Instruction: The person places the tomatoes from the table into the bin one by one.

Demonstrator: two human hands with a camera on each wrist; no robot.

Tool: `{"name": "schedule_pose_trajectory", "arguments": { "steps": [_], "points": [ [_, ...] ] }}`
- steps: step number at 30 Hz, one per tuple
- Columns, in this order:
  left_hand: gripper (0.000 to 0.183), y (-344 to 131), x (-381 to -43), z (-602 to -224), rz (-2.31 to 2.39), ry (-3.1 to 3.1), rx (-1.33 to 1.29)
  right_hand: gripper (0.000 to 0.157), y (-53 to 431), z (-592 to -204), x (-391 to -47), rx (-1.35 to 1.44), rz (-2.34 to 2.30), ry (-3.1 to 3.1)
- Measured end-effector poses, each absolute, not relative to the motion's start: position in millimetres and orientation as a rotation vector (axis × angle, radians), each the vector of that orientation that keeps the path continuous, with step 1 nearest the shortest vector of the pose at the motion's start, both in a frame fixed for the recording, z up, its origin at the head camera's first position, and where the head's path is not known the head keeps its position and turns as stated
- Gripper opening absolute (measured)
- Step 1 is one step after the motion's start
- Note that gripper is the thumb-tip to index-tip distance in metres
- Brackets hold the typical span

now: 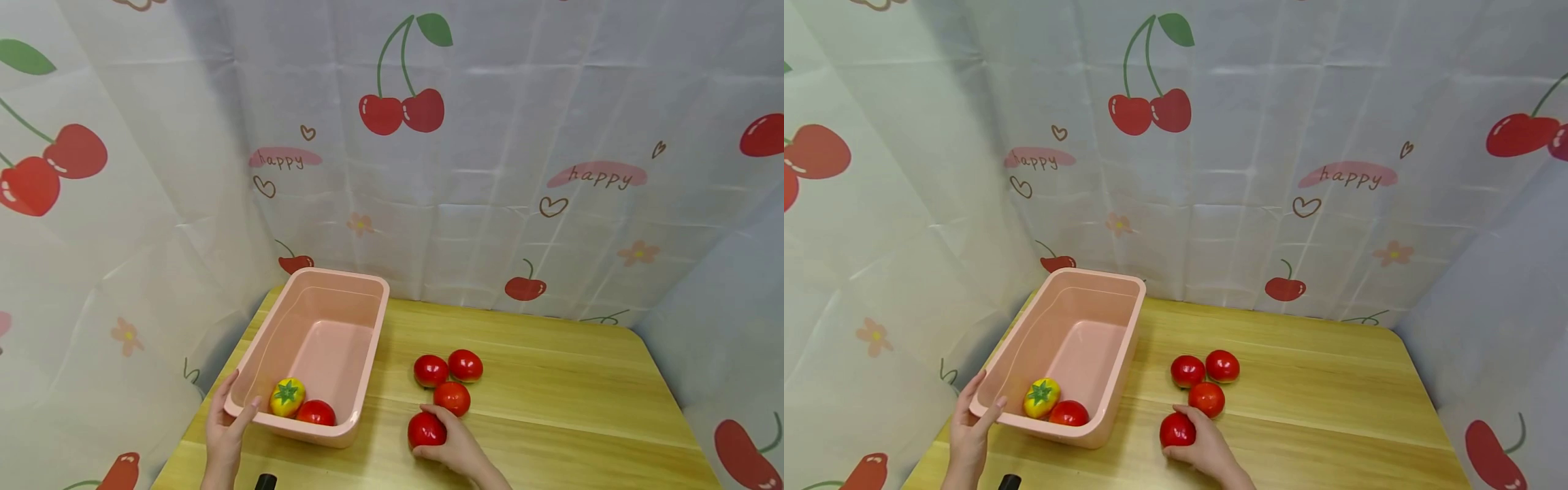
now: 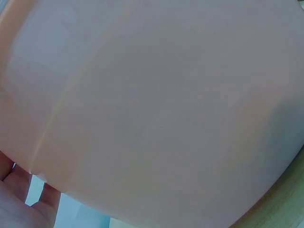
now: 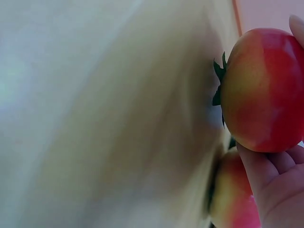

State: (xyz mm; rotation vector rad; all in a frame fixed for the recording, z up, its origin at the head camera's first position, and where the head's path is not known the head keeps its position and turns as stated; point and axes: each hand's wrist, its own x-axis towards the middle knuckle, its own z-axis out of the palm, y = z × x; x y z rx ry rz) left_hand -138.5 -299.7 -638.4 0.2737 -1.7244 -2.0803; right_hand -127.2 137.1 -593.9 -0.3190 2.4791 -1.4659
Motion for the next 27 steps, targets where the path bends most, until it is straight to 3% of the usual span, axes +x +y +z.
{"name": "schedule_pose_trajectory", "arguments": {
  "steps": [18, 27],
  "points": [
    [0.069, -297, -137, -635, -2.053, -1.742, 0.266, 0.069, 132, -551, -148, -0.402, -1.536, 2.587],
    [0.068, -290, -129, -614, -2.186, -1.571, -0.042, 0.064, 128, -519, -162, -0.428, -1.650, 2.565]
  ]
}}
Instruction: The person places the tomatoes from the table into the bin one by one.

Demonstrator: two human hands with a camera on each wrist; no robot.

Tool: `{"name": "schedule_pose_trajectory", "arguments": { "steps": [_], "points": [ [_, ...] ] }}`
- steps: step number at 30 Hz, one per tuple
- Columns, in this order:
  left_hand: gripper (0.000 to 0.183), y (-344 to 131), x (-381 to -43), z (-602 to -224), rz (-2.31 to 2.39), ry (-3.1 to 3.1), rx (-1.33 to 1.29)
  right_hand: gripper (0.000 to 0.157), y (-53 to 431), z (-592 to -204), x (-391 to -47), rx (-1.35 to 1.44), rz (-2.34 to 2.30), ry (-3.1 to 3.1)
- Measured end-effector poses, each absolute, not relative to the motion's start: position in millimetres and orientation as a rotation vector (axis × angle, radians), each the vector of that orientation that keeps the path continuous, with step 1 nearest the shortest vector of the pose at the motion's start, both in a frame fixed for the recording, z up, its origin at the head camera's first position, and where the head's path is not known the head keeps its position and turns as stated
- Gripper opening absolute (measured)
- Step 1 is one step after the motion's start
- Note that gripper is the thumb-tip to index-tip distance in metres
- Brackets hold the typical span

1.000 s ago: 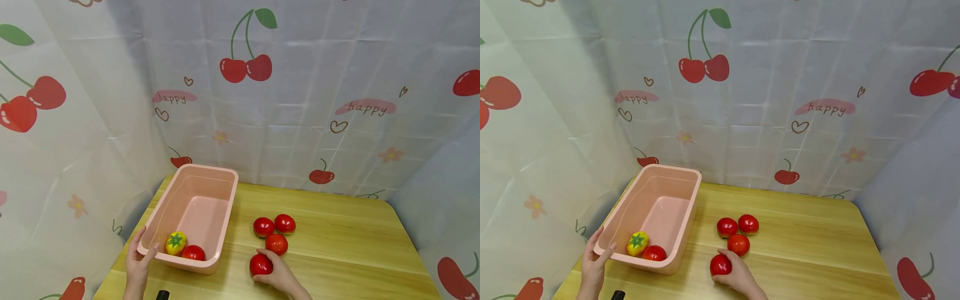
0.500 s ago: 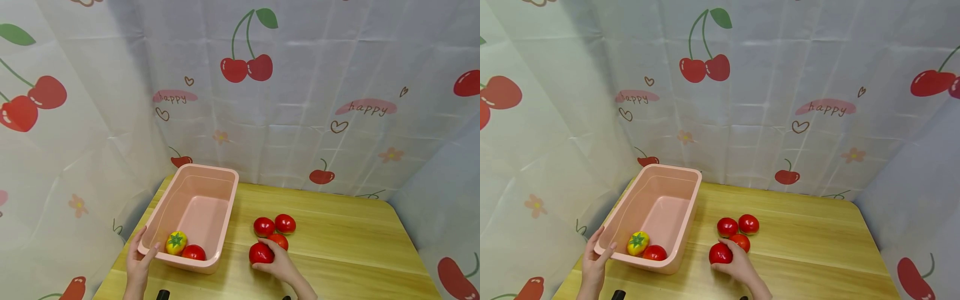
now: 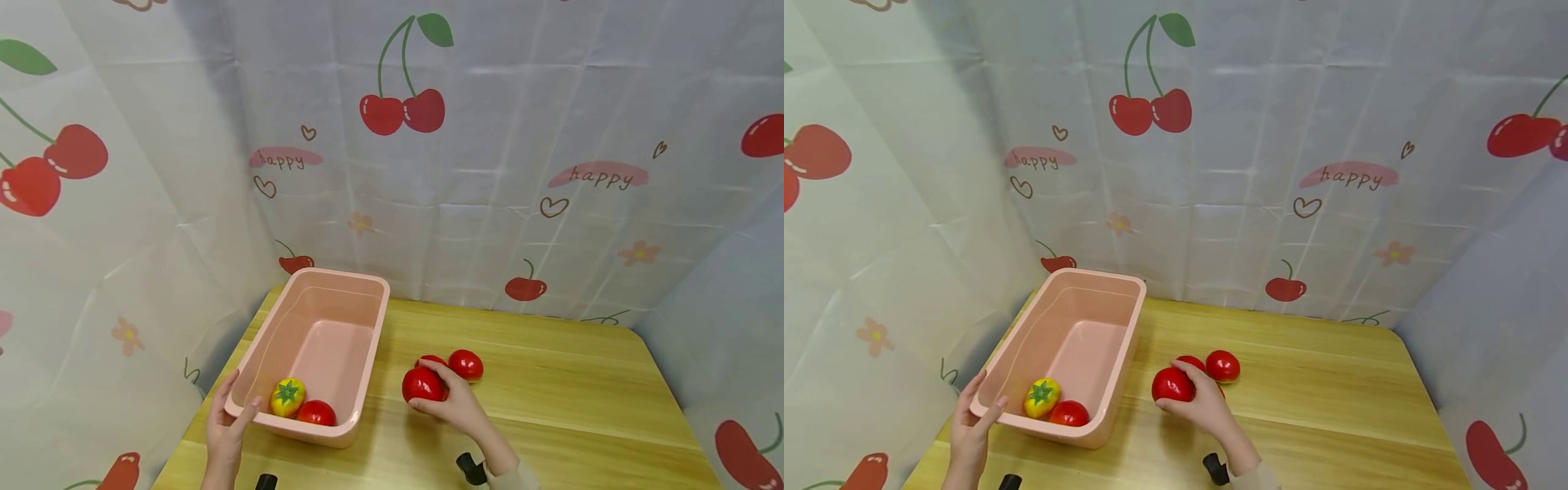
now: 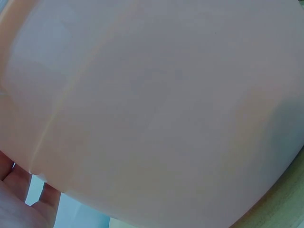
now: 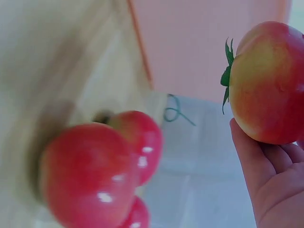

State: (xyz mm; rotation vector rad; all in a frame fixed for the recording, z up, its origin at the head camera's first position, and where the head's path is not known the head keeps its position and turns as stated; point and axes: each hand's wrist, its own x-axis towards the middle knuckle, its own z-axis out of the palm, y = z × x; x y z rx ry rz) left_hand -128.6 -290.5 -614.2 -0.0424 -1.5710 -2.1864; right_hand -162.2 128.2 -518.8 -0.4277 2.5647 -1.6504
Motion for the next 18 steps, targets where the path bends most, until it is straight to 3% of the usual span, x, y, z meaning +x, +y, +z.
{"name": "schedule_pose_trajectory", "arguments": {
  "steps": [4, 11, 18],
  "points": [
    [0.069, -293, -130, -622, -2.188, -1.564, -0.013, 0.065, 127, -505, -167, -0.447, -1.639, 2.587],
    [0.071, -299, -139, -640, -2.084, -1.692, 0.255, 0.068, 121, -488, -173, -0.473, -1.623, 2.600],
    [0.071, -299, -139, -638, -2.090, -1.698, 0.273, 0.069, 113, -474, -177, -0.475, -1.641, 2.554]
  ]
}}
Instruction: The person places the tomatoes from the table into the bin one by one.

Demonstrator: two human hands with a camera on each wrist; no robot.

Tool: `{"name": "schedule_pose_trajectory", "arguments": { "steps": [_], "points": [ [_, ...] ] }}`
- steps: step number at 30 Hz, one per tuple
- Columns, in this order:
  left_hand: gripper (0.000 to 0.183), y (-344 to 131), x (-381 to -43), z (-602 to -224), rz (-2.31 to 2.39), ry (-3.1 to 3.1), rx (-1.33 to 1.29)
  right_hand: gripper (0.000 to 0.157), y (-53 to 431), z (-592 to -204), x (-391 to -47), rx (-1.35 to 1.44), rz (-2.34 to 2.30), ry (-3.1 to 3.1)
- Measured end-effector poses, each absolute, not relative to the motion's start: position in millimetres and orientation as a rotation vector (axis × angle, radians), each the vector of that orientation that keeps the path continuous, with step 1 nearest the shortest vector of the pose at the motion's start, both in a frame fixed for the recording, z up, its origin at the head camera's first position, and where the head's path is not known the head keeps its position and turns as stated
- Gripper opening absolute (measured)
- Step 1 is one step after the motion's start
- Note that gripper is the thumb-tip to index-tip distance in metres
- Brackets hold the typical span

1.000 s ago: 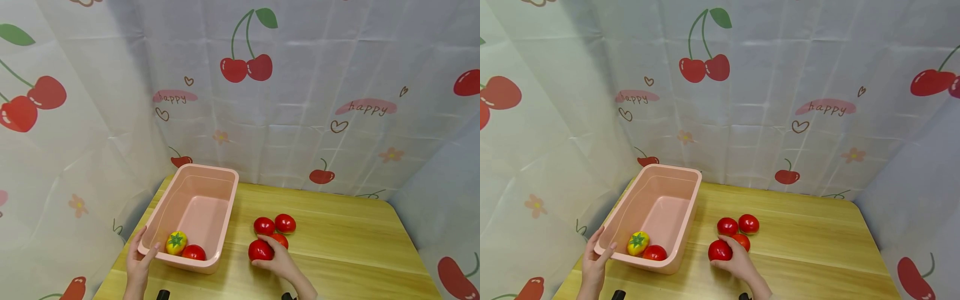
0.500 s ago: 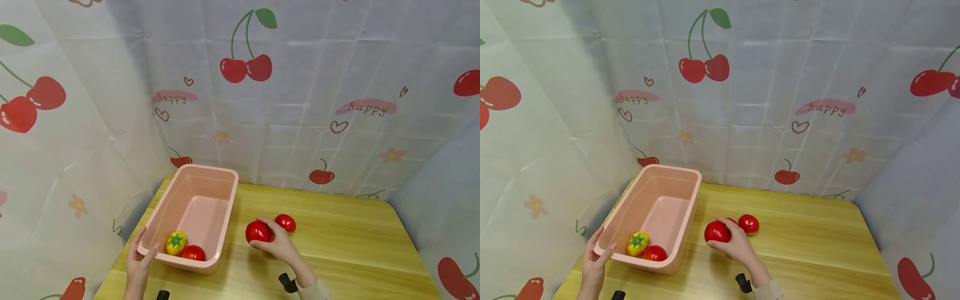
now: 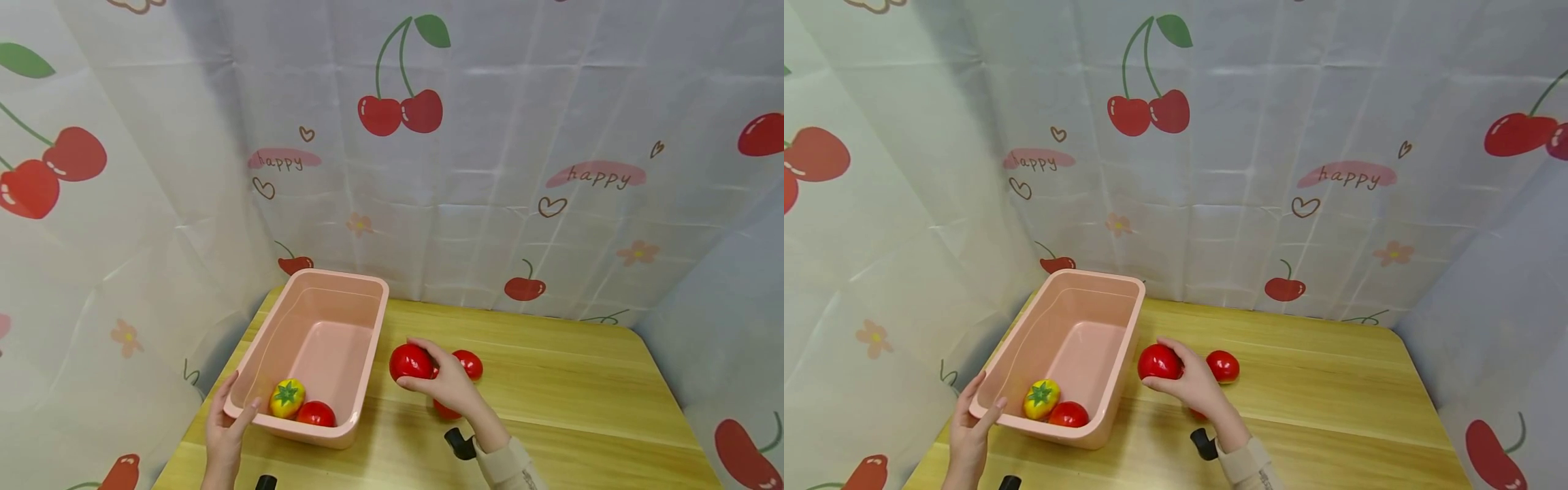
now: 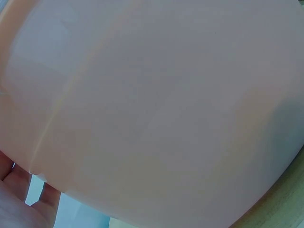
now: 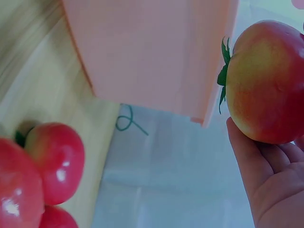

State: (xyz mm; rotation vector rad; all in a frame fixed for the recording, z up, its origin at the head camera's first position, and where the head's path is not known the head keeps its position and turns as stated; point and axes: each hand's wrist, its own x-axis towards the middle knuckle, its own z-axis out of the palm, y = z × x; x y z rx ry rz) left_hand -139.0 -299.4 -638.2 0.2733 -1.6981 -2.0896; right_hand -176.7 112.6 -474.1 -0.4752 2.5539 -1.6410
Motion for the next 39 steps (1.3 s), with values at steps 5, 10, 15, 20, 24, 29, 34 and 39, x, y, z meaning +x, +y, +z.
{"name": "schedule_pose_trajectory", "arguments": {
  "steps": [5, 10, 15, 20, 24, 29, 34, 39],
  "points": [
    [0.070, -301, -139, -641, -2.078, -1.723, 0.294, 0.068, 105, -466, -180, -0.507, -1.661, 2.518],
    [0.070, -302, -139, -642, -2.080, -1.723, 0.286, 0.067, 95, -457, -182, -0.535, -1.675, 2.487],
    [0.070, -300, -139, -639, -2.078, -1.724, 0.294, 0.067, 84, -450, -185, -0.574, -1.691, 2.443],
    [0.070, -299, -138, -637, -2.072, -1.733, 0.312, 0.070, 74, -444, -185, -0.602, -1.680, 2.425],
    [0.070, -298, -137, -636, -2.070, -1.737, 0.322, 0.069, 66, -443, -185, -0.644, -1.682, 2.403],
    [0.070, -298, -137, -635, -2.084, -1.726, 0.300, 0.069, 56, -445, -184, -0.679, -1.688, 2.371],
    [0.070, -299, -138, -637, -2.086, -1.726, 0.277, 0.068, 47, -444, -182, -0.700, -1.689, 2.357],
    [0.069, -299, -138, -636, -2.083, -1.739, 0.289, 0.069, 40, -443, -180, -0.728, -1.667, 2.375]
  ]
}}
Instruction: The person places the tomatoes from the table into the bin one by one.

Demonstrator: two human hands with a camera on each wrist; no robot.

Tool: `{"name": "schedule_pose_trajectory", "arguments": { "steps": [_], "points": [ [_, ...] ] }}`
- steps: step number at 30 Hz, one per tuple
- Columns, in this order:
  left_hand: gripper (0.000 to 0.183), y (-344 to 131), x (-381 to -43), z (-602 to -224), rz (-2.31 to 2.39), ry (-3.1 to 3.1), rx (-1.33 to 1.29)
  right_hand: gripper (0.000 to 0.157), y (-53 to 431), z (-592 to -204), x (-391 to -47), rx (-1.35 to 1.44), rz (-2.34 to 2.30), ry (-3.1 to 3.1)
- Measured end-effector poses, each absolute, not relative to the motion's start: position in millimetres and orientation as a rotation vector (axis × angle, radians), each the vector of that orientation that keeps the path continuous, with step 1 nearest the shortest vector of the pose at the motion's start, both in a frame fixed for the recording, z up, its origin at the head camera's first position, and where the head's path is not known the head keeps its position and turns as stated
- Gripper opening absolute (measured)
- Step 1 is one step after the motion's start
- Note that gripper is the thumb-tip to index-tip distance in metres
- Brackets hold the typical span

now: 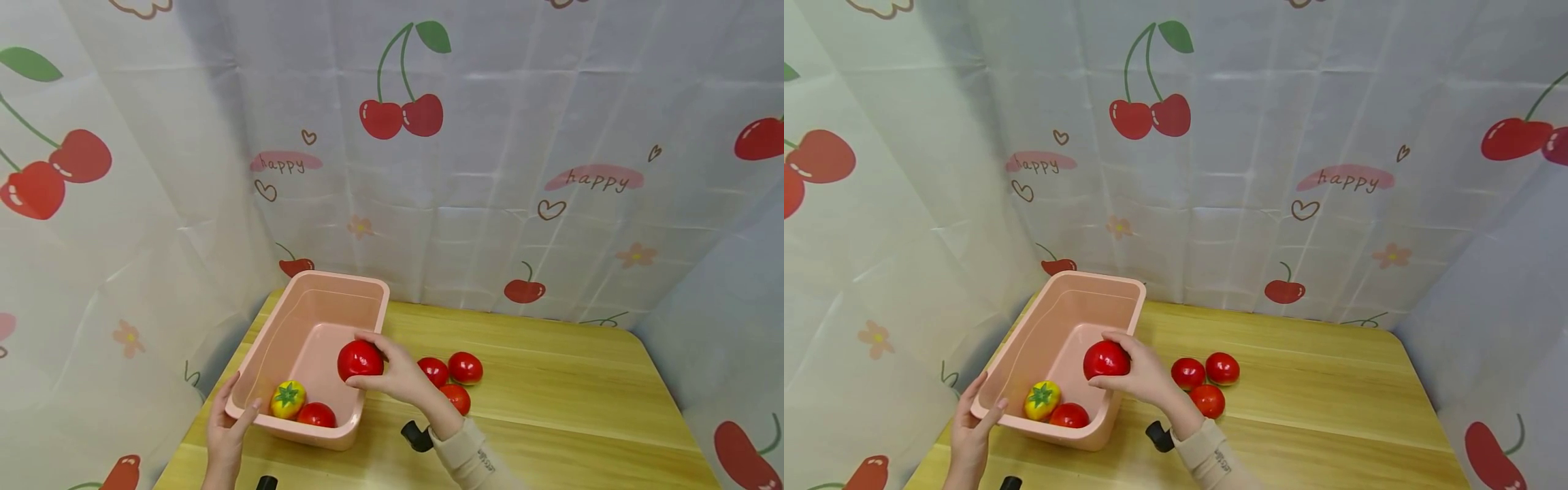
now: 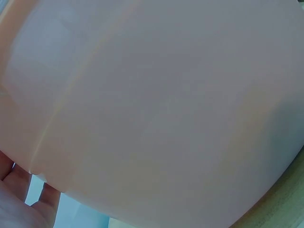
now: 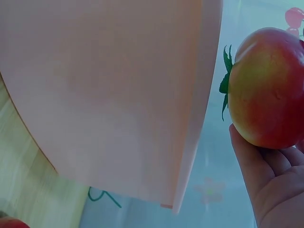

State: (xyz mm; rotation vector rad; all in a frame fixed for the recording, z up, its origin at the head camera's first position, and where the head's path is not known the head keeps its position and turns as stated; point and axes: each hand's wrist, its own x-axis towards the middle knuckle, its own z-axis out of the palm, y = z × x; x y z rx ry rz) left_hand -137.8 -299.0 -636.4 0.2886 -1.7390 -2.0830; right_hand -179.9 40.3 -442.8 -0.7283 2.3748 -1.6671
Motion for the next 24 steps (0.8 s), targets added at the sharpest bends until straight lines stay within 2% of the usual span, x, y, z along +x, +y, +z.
{"name": "schedule_pose_trajectory", "arguments": {
  "steps": [24],
  "points": [
    [0.070, -299, -138, -638, -2.066, -1.742, 0.320, 0.069, 19, -455, -178, -0.799, -1.569, 2.396]
  ]
}}
